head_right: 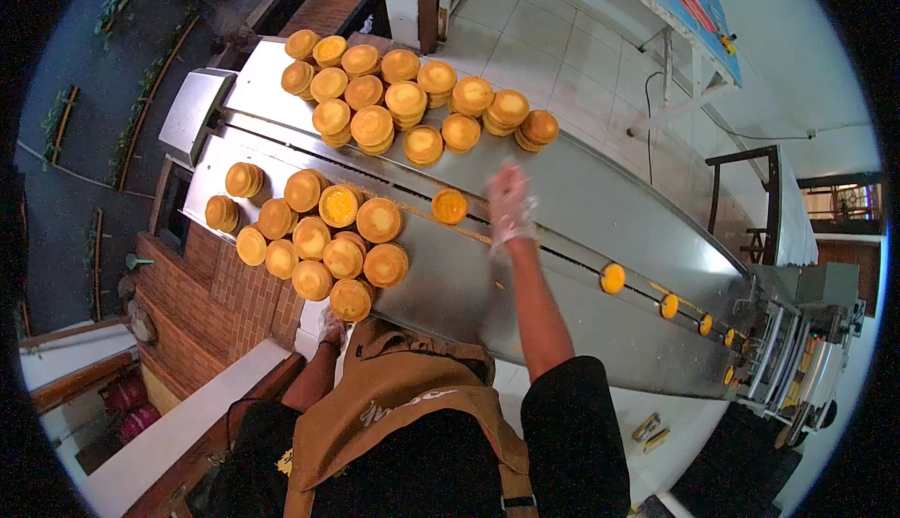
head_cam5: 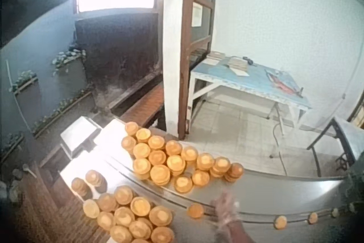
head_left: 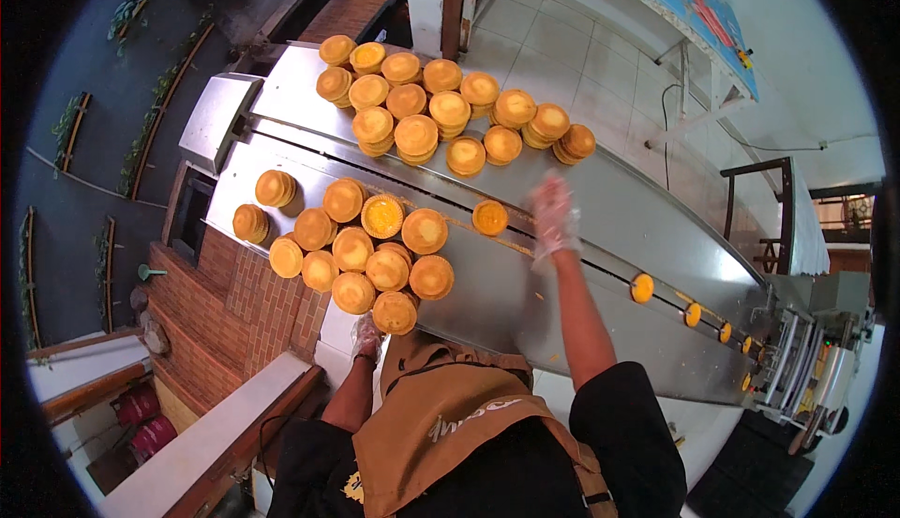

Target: Organizing and placing round yellow pastries onto a conveyor belt system.

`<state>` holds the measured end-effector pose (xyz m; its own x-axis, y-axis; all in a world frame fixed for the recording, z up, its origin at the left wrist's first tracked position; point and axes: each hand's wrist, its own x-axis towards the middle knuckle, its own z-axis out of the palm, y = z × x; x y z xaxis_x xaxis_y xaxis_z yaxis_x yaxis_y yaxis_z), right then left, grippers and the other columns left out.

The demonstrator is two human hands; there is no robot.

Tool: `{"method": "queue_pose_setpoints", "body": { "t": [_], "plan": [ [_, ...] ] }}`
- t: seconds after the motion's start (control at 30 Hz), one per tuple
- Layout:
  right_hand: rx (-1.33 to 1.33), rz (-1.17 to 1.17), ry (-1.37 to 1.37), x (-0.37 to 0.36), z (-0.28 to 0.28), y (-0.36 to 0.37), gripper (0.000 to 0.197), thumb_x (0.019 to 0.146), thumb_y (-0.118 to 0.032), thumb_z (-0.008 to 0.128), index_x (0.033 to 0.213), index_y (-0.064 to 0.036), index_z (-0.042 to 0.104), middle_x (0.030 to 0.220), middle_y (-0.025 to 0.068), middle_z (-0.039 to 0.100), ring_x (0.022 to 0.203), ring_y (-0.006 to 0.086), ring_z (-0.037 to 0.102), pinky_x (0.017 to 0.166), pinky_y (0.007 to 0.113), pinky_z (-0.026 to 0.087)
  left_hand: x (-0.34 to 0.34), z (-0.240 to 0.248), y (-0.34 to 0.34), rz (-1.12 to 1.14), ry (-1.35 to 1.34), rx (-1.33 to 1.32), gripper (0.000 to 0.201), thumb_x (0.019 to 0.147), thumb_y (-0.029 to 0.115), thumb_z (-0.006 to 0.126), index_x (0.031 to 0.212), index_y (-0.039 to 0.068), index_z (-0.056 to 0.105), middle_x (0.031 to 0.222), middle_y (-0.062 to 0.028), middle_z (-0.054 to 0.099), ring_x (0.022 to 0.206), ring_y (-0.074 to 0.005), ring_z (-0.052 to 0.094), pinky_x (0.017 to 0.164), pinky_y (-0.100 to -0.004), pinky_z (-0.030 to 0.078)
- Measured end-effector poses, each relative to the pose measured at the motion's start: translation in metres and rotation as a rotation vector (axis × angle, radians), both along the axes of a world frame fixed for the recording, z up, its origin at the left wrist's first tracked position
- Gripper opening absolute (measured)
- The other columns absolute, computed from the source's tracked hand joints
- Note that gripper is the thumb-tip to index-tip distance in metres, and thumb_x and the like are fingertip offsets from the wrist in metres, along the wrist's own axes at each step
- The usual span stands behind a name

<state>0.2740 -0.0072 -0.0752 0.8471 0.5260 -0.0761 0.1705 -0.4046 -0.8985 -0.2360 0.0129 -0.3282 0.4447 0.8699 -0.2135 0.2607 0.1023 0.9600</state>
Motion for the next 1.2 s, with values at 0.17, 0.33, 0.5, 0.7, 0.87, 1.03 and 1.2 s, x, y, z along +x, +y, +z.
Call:
{"method": "queue_pose_setpoints", "body": {
  "t": [0.17,0.33,0.5,0.7,0.87,1.03,1.2],
  "plan": [
    [-0.291,-0.036,-0.752,0.098,0.052,0.034,0.037,0.074,-0.026,0.070,0.099,-0.0037,0.054,0.096,0.0154,0.059,0.092,0.0335,0.056,0.081,0.043,0.046,0.012,0.031,0.001,0.336,0.287,-0.694,0.042,0.097,0.044,0.040,0.114,0.008,0.054,0.088,-0.0093,0.064,0.064,-0.0188,0.058,0.057,-0.0330,0.047],
    [-0.400,0.122,-0.524,0.107,0.030,0.033,0.041,0.070,-0.030,0.072,0.096,-0.0045,0.053,0.099,0.0182,0.057,0.093,0.0366,0.056,0.082,0.046,0.045,0.019,0.064,-0.003,0.380,0.307,-0.738,0.046,0.095,0.047,0.040,0.112,0.007,0.052,0.085,-0.0115,0.064,0.057,-0.0174,0.053,0.052,-0.0305,0.044],
    [-0.279,0.079,-0.354,-0.023,0.051,-0.024,0.049,0.071,-0.023,0.073,0.111,-0.0071,0.050,0.110,0.0167,0.055,0.104,0.0363,0.052,0.089,0.047,0.043,0.026,0.065,0.003,0.317,0.322,-0.742,0.034,0.094,0.038,0.047,0.107,0.008,0.055,0.085,-0.0085,0.063,0.059,-0.0151,0.053,0.053,-0.0286,0.044],
    [-0.191,0.101,-0.537,-0.078,0.003,-0.037,0.058,0.074,-0.030,0.073,0.120,-0.0033,0.048,0.121,0.0205,0.050,0.114,0.0385,0.048,0.097,0.047,0.039,-0.018,0.000,-0.024,0.002,0.054,-0.181,0.022,0.091,0.019,0.054,0.109,0.007,0.056,0.093,-0.0048,0.062,0.080,-0.0131,0.058,0.068,-0.0307,0.048],
    [0.005,0.204,0.163,-0.071,-0.008,-0.011,0.052,0.089,-0.031,0.059,0.128,0.0000,0.044,0.120,0.0204,0.054,0.112,0.0346,0.053,0.098,0.041,0.040,0.002,0.019,-0.002,-0.185,0.214,0.142,0.025,0.091,0.020,0.054,0.112,0.007,0.055,0.096,-0.0053,0.063,0.083,-0.0135,0.058,0.069,-0.0308,0.048],
    [-0.160,0.049,-0.197,0.048,-0.010,-0.022,0.021,0.088,-0.013,0.057,0.107,-0.0036,0.054,0.092,0.0076,0.058,0.086,0.0197,0.056,0.079,0.034,0.047,0.026,0.042,0.011,-0.309,0.366,0.480,0.027,0.092,0.021,0.053,0.115,0.007,0.054,0.098,-0.0058,0.063,0.085,-0.0139,0.058,0.071,-0.0308,0.047],
    [-0.417,0.076,-0.596,0.096,0.032,0.051,0.040,0.074,-0.028,0.069,0.104,-0.0043,0.058,0.112,0.0181,0.054,0.107,0.0342,0.052,0.089,0.044,0.045,-0.048,-0.002,-0.015,0.086,0.337,-0.210,0.038,0.094,0.034,0.050,0.121,0.007,0.052,0.097,-0.0101,0.065,0.077,-0.0187,0.060,0.064,-0.0315,0.048]
  ]
}}
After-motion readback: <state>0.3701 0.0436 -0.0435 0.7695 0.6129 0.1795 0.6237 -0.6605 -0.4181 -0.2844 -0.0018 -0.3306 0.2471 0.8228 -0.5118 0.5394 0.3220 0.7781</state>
